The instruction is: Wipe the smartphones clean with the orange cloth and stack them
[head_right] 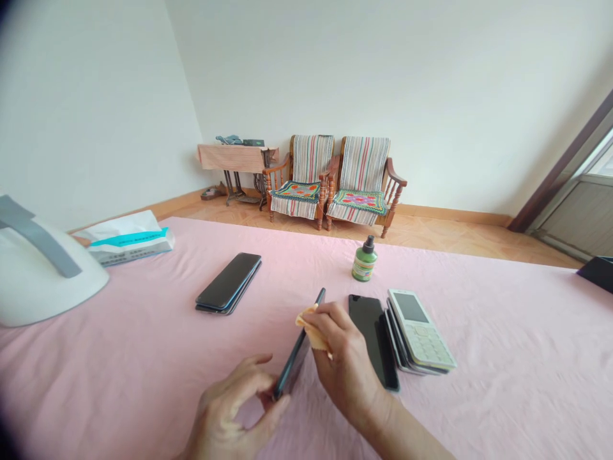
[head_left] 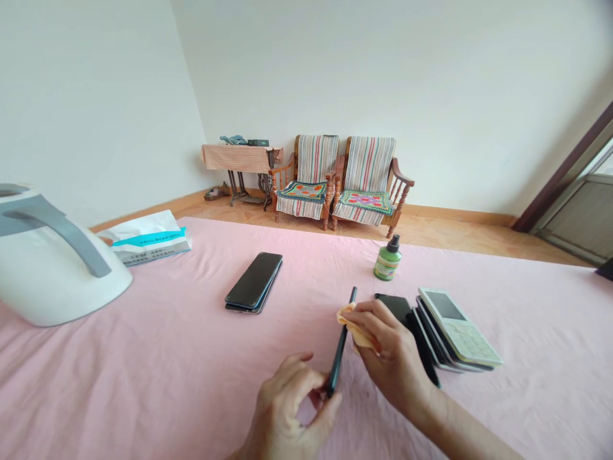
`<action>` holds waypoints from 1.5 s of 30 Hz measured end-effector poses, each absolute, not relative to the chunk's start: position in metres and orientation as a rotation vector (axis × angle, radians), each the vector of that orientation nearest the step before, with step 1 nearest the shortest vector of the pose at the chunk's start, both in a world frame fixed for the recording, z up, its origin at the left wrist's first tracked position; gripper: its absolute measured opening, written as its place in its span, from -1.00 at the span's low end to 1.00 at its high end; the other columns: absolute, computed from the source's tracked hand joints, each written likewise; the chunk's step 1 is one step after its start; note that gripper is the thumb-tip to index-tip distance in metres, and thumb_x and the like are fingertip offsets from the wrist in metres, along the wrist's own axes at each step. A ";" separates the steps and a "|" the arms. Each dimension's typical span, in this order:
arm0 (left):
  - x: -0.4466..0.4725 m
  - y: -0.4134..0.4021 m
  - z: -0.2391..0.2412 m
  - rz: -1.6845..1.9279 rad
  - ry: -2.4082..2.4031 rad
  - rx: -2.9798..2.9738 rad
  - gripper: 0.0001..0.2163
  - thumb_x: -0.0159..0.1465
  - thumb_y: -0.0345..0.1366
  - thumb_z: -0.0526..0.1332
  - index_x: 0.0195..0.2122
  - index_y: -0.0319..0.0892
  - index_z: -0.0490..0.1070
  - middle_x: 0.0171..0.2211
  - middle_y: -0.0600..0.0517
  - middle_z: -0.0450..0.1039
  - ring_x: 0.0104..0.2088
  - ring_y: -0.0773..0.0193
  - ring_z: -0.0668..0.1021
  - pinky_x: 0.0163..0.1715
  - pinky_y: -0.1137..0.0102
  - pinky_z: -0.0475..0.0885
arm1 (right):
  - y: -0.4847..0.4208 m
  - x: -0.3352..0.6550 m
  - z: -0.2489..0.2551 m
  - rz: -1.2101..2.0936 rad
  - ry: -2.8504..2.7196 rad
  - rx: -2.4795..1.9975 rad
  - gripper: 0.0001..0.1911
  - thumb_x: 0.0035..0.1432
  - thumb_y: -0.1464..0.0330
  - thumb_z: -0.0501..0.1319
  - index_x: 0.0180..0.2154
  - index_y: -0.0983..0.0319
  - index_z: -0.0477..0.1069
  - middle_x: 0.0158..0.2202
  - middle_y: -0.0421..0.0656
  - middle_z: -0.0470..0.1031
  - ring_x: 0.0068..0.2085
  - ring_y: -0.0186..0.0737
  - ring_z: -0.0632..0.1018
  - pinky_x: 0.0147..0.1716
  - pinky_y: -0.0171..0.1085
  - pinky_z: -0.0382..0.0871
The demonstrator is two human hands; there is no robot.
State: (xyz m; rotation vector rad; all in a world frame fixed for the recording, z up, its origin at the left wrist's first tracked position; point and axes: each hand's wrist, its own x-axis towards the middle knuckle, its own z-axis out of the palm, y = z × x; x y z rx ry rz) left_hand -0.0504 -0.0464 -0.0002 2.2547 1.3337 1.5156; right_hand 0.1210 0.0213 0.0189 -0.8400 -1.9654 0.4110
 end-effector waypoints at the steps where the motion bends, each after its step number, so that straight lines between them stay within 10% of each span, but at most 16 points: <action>1: -0.051 -0.046 0.000 1.516 1.325 2.267 -0.86 0.13 -0.54 0.20 -0.45 -0.14 0.35 -0.61 0.16 0.38 -0.58 0.38 0.48 -0.09 0.30 0.49 | 0.015 0.120 0.017 0.414 -1.974 -0.824 -0.66 0.14 0.59 0.07 -0.12 0.19 0.44 -0.20 -0.08 0.43 -0.18 -0.21 0.52 -0.22 -0.30 0.47; 45: -0.062 -0.042 -0.006 1.303 1.578 2.262 -0.83 0.23 -0.39 0.14 -0.51 -0.14 0.26 -0.57 0.11 0.35 -0.50 0.31 0.51 -0.23 0.39 0.50 | 0.016 0.100 0.001 0.572 -1.736 -0.861 -0.73 0.15 0.54 0.11 -0.16 0.20 0.48 -0.24 -0.11 0.49 -0.27 -0.28 0.55 -0.34 -0.38 0.45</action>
